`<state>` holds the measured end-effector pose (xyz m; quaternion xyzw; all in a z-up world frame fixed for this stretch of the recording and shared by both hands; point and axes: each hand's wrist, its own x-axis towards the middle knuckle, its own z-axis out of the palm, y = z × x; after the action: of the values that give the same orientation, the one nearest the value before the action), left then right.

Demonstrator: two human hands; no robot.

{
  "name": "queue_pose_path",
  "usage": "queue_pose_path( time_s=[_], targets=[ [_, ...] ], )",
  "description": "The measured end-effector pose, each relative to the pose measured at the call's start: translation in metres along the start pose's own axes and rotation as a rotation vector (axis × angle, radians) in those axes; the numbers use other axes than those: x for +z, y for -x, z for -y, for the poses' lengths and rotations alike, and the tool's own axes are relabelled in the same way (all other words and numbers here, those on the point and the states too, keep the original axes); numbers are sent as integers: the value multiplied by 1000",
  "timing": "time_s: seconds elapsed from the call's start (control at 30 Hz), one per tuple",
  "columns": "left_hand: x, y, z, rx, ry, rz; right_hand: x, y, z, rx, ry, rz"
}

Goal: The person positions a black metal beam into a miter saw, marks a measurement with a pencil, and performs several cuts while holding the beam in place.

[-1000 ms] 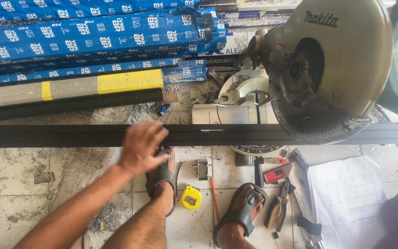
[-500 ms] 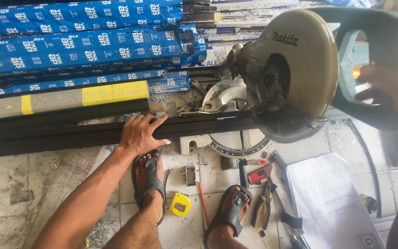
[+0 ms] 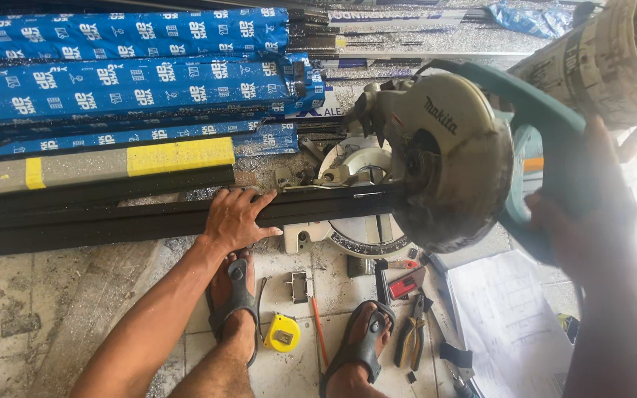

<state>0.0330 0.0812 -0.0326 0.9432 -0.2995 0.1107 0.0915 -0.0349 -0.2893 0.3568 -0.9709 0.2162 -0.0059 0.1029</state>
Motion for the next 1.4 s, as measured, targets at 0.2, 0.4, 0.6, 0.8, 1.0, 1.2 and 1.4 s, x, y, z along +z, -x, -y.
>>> queue_pose_path(
  time_s=[0.2,0.4,0.6,0.8,1.0,1.2,1.4],
  targets=[
    [-6,-8,1,-24,89,107,38,39,-17,301,-364,-75],
    [-8,-14,-1,-38,138,176,81,42,-69,249,-468,-134],
    [-9,-17,-5,-42,111,161,90,46,-76,261,-403,-123],
    [-6,-17,-4,-58,113,197,106,50,-89,227,-486,-175],
    [-7,-18,-6,-65,123,198,119,53,-102,41,-578,-218],
    [-8,-19,-7,-49,111,183,123,54,-102,15,-634,-222],
    [-8,-20,-8,-54,140,179,121,56,-95,118,-633,-210]
  ],
)
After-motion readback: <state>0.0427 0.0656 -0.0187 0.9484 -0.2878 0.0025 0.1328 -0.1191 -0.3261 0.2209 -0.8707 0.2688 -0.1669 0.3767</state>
